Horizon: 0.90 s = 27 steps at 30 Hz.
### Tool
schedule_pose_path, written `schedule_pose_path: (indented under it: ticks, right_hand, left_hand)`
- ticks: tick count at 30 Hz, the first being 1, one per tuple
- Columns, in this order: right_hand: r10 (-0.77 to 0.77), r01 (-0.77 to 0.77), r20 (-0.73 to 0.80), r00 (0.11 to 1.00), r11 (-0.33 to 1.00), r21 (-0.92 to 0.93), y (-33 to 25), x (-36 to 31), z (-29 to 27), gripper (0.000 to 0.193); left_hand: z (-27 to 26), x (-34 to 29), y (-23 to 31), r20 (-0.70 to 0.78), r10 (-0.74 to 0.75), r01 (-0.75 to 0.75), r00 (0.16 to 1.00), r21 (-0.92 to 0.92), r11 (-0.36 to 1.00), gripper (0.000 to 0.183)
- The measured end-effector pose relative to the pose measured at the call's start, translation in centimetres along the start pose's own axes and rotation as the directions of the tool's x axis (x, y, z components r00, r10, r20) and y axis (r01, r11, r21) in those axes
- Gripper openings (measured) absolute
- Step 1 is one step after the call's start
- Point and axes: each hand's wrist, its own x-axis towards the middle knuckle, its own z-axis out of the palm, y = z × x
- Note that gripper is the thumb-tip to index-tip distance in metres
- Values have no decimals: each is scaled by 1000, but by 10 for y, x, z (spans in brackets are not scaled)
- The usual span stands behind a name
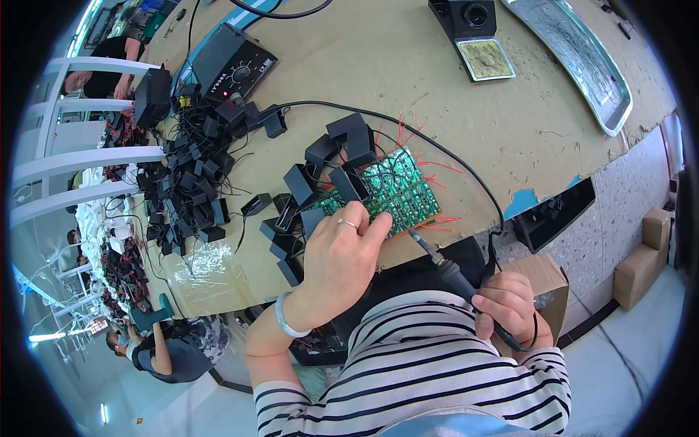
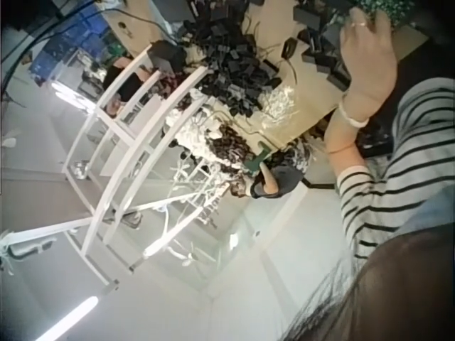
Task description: Soldering wires onto a printed circuit board at a workbench.
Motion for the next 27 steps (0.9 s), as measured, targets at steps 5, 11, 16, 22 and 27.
schedule_pose_path:
  ticks: [5,11,16,22,27]
  right_hand:
    - [5,-5,0,1000,1000,8,1,-2,3,17]
    - [-100,99,-34,994,994,-41,4,-4,11,17]
    - [-174,174,4,985,981,-82,5,-4,11,19]
    - [-142,139,-48,989,989,-55,4,-8,11,20]
    - [-89,83,-105,990,995,-63,2,-11,4,22]
  left_hand:
    - [4,2,0,-24,46,-45,999,17,999,15]
    - [9,2,2,-39,67,-65,997,45,997,14]
    - [9,2,3,-40,92,-89,995,63,994,14]
    - [11,0,4,-35,106,-103,994,82,991,15]
    - [10,-1,4,-6,96,-95,995,100,990,15]
